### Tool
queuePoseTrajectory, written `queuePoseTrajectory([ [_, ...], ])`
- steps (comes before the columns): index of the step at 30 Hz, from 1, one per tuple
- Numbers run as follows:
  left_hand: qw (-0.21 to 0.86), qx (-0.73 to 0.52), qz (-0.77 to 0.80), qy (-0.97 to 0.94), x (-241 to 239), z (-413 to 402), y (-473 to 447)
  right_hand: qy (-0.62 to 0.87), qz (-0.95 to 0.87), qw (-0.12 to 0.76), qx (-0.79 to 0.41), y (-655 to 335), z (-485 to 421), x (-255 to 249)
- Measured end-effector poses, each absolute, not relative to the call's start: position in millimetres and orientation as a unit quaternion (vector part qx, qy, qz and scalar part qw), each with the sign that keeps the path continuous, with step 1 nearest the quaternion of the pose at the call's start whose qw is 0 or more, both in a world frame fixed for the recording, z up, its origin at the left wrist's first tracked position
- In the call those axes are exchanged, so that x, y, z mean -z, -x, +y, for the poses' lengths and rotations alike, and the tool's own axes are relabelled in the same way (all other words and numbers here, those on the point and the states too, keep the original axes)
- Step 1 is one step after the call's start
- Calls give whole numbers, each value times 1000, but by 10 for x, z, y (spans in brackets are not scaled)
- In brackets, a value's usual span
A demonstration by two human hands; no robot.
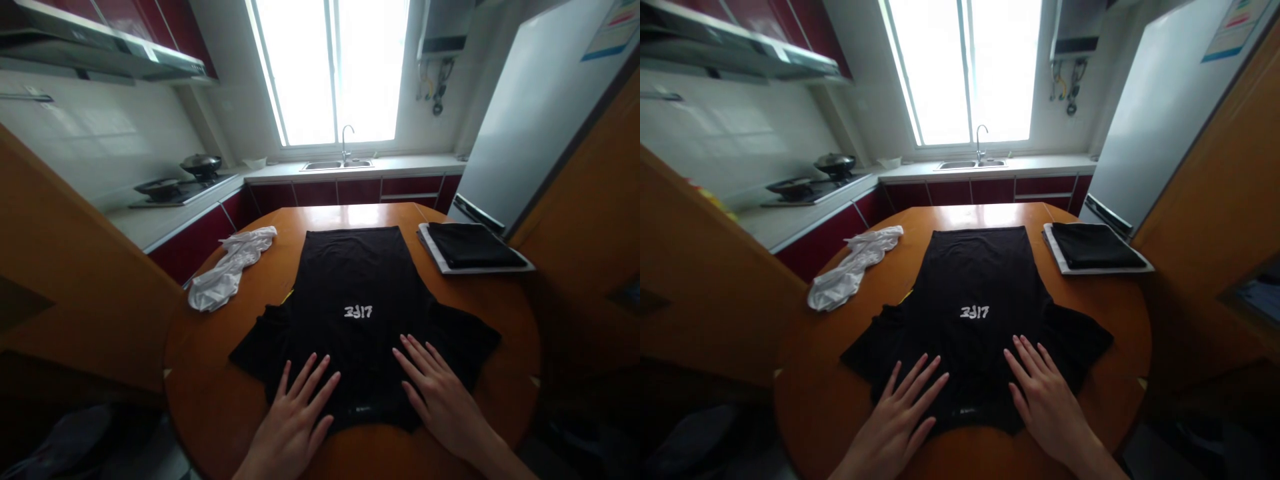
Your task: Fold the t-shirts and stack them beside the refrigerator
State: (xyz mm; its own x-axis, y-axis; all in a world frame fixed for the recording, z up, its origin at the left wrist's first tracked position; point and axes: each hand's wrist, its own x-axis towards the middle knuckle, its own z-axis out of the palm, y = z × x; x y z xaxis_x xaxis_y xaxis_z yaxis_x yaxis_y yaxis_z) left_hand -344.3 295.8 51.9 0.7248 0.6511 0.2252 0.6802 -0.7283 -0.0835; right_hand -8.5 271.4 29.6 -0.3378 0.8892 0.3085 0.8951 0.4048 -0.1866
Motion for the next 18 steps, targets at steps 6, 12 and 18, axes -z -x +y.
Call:
queuePoseTrajectory([
  [6, 158, 90, -367, 912, -463, 2969, 3434, 552, -818, 165, 0, 93, 2722, -315],
  [12, 187, 98, -350, 912, -459, 3006, 3424, 555, -813, 173, -17, 80, 2728, -305],
  [18, 192, 104, -346, 913, -467, 3028, 3425, 556, -813, 171, -30, 74, 2724, -354],
])
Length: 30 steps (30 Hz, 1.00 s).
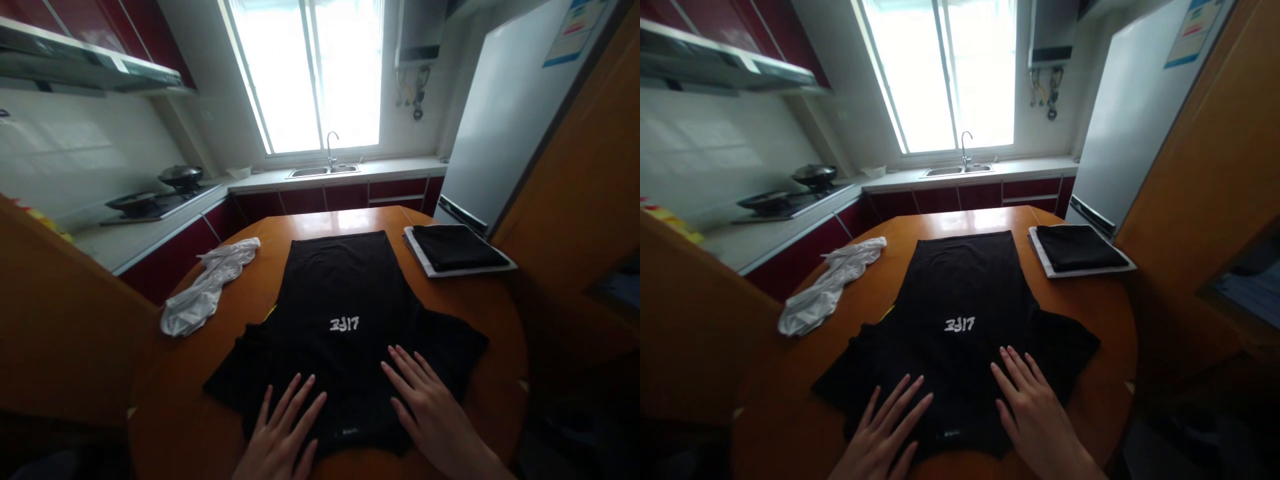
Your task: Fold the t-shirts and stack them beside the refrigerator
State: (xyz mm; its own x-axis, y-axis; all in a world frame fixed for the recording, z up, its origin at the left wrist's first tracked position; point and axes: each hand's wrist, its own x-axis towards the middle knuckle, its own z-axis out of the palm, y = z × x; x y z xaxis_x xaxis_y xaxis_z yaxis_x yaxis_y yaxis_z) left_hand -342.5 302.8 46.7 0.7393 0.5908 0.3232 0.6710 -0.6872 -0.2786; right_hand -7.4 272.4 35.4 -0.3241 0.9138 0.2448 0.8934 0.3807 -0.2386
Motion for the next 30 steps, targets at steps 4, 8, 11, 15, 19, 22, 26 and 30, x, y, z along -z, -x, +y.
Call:
queuePoseTrajectory([
  [4, 174, 108, -346, 916, -469, 3031, 3421, 559, -807, 182, -49, 97, 2734, -339],
  [8, 146, 119, -350, 918, -475, 3003, 3450, 574, -789, 204, -80, 96, 2718, -330],
  [11, 87, 136, -354, 921, -648, 3036, 3485, 586, -763, 248, -114, 9, 2758, -449],
  [15, -13, 159, -379, 911, -1094, 3513, 3417, 571, -754, 303, -120, -166, 3235, -758],
  [19, -48, 178, -379, 907, -1317, 4633, 3033, 568, -774, 259, -107, -167, 4308, -947],
  [22, -49, 120, -382, 915, -1238, 5565, 2558, 612, -771, 156, -82, -40, 5162, -943],
  [26, -68, 39, -410, 909, -1009, 6480, 1978, 625, -766, 127, -78, 97, 5945, -816],
  [30, -84, 9, -423, 902, -773, 6952, 1753, 632, -762, 104, -90, 103, 6292, -602],
])
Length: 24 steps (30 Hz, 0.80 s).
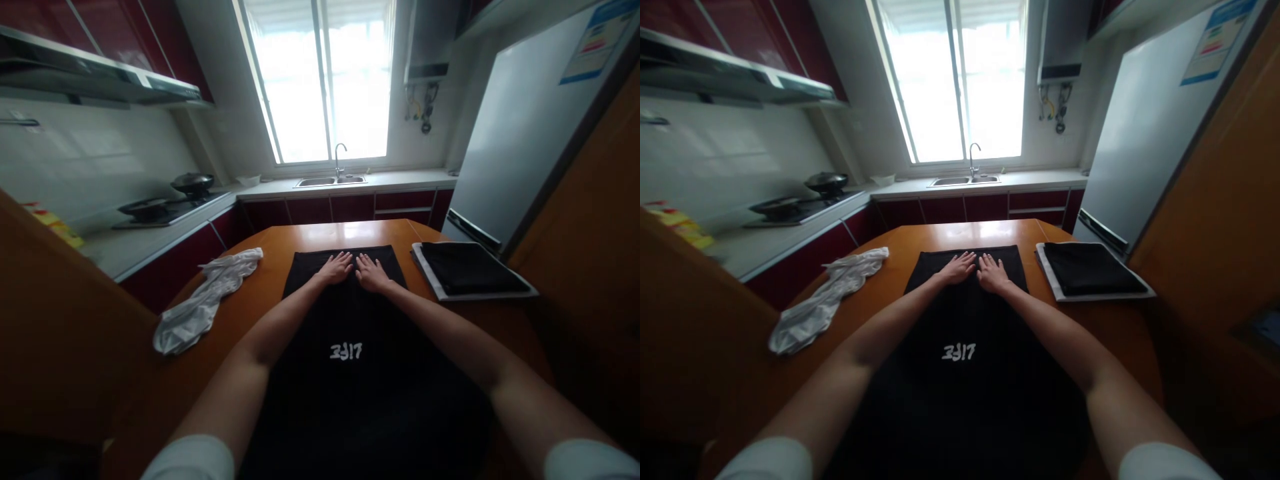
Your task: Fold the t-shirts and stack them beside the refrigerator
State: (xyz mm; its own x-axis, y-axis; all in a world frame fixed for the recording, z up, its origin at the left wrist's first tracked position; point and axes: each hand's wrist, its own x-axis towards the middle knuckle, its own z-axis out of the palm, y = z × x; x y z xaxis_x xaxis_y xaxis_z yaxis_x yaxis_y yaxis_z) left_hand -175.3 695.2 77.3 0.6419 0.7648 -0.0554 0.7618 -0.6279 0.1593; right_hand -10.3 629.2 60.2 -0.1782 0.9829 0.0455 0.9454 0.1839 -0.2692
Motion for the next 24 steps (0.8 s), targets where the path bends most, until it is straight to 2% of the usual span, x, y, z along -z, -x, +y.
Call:
queuePoseTrajectory([
  [4, 95, 7, 417, -904, -589, 7146, 1777, 623, -769, 81, -119, 75, 6414, -404],
  [7, 91, -13, 422, -902, -514, 7235, 1797, 628, -763, 98, -118, 41, 6535, -386],
  [11, 100, -21, 448, -888, -499, 7344, 1779, 682, -713, 146, -69, -164, 6813, -485],
  [14, 103, -44, 456, -883, -566, 7432, 1841, 737, -660, 131, -70, -433, 7010, -494],
  [18, 94, -85, 504, -854, -673, 7589, 2182, 748, -648, 103, -98, -687, 7146, -373],
  [24, 106, -41, 585, -803, -572, 7774, 2764, 746, -652, 93, -100, -718, 7208, -277],
])
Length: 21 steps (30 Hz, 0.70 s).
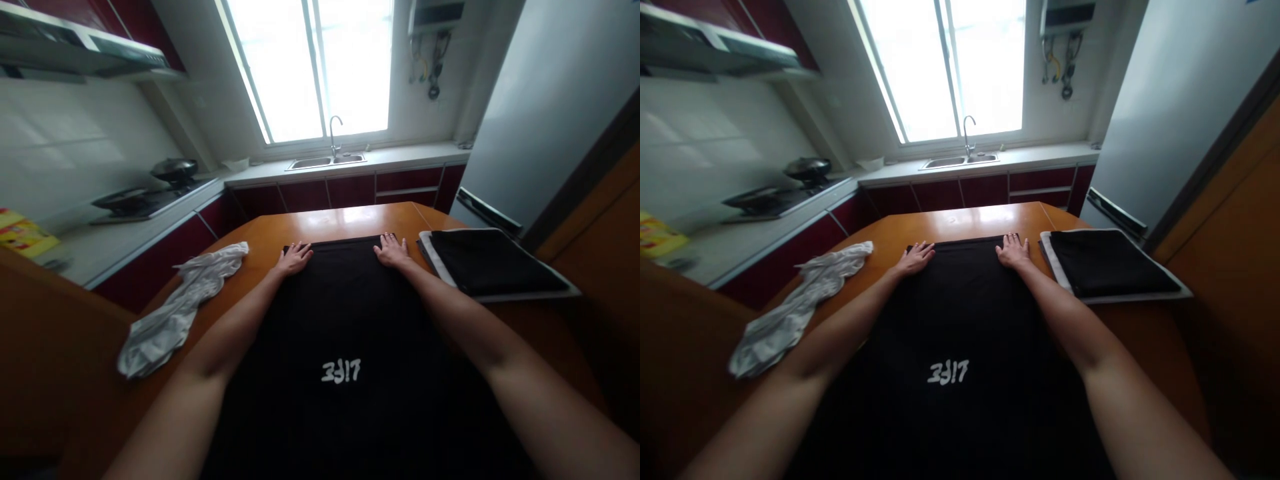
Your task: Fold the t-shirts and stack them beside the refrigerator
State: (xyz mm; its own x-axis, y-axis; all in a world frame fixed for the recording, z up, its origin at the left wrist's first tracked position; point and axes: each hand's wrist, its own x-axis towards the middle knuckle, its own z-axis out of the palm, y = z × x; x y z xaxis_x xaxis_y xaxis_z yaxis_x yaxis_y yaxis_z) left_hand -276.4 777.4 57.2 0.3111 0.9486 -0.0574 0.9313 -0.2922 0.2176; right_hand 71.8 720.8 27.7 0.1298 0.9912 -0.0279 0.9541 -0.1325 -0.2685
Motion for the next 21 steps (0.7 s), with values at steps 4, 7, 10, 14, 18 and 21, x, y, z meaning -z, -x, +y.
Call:
queuePoseTrajectory([
  [4, 106, -41, 592, -798, -557, 7807, 2799, 742, -654, 104, -109, -704, 7165, -397],
  [7, 100, -65, 602, -790, -707, 7748, 2803, 733, -656, 158, -87, -661, 7018, -617],
  [10, 96, -88, 596, -792, -951, 7531, 2915, 707, -672, 205, -80, -567, 6709, -907],
  [14, 105, -100, 557, -818, -1230, 6938, 3159, 659, -707, 229, -118, -411, 6013, -1193],
  [18, 110, -133, 519, -837, -1284, 6169, 3311, 618, -735, 228, -162, -266, 5193, -1191],
  [21, 122, -172, 504, -837, -1209, 5643, 3318, 605, -738, 245, -170, -135, 4714, -1080],
])
